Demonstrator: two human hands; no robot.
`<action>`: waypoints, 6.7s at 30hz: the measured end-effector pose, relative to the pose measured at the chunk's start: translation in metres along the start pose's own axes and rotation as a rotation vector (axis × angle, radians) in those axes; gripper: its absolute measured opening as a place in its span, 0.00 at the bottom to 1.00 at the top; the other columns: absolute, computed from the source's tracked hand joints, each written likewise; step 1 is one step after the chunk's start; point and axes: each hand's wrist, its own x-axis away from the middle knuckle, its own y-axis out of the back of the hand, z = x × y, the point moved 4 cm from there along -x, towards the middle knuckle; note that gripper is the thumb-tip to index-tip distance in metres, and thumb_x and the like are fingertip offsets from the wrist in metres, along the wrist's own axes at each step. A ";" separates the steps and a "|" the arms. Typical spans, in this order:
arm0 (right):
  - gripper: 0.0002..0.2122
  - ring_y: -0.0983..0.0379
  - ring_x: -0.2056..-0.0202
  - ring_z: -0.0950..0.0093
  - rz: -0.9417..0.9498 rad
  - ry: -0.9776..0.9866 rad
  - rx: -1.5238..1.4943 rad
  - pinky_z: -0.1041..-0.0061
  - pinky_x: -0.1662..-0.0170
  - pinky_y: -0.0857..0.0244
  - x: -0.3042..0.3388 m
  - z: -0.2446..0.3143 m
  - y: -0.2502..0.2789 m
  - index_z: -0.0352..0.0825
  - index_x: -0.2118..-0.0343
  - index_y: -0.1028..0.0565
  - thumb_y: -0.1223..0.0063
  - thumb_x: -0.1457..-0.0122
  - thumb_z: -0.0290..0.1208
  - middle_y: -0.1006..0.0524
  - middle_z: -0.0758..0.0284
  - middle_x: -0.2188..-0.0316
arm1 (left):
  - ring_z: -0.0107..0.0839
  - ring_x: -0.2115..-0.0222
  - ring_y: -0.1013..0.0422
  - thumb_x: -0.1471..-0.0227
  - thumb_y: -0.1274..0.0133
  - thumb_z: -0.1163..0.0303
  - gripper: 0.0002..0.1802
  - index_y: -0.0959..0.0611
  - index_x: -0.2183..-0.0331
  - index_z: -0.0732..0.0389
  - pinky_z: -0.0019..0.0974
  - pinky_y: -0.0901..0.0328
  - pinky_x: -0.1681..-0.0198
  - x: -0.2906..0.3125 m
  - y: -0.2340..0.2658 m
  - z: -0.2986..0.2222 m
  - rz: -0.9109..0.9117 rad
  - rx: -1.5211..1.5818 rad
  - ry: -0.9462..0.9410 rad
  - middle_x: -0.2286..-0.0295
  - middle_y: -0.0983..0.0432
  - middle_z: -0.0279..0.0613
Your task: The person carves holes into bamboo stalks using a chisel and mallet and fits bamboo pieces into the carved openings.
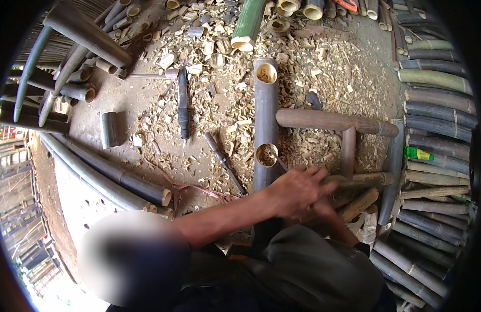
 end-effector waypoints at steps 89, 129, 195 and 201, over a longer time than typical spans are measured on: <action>0.21 0.25 0.51 0.54 0.636 -0.062 0.788 0.58 0.49 0.30 -0.088 0.102 0.048 0.36 0.48 0.27 0.38 0.46 0.34 0.23 0.48 0.53 | 0.72 0.44 0.36 0.64 0.37 0.81 0.63 0.52 0.30 0.56 0.57 0.35 0.40 0.000 -0.014 0.056 -0.458 0.658 0.765 0.41 0.46 0.73; 0.32 0.32 0.42 0.52 -1.259 -0.754 0.636 0.53 0.39 0.40 0.140 -0.100 0.145 0.34 0.40 0.31 0.35 0.46 0.42 0.28 0.50 0.44 | 0.37 0.69 0.23 0.47 0.37 0.57 0.21 0.23 0.62 0.63 0.46 0.25 0.66 0.182 -0.034 0.218 -0.889 0.369 1.405 0.68 0.21 0.51; 0.48 0.23 0.65 0.61 0.206 0.795 1.166 0.60 0.59 0.26 0.039 0.337 -0.045 0.57 0.28 0.44 0.38 0.55 0.27 0.24 0.61 0.65 | 0.33 0.50 0.30 0.34 0.49 0.63 0.22 0.25 0.47 0.70 0.41 0.34 0.47 0.115 -0.053 0.092 -1.608 0.992 0.449 0.52 0.23 0.46; 0.49 0.22 0.62 0.59 0.308 0.546 1.439 0.59 0.55 0.25 0.039 0.326 -0.032 0.55 0.28 0.45 0.37 0.57 0.29 0.22 0.59 0.60 | 0.37 0.50 0.30 0.33 0.51 0.59 0.25 0.27 0.43 0.68 0.41 0.34 0.46 0.099 -0.054 0.089 -1.433 0.927 0.561 0.50 0.24 0.49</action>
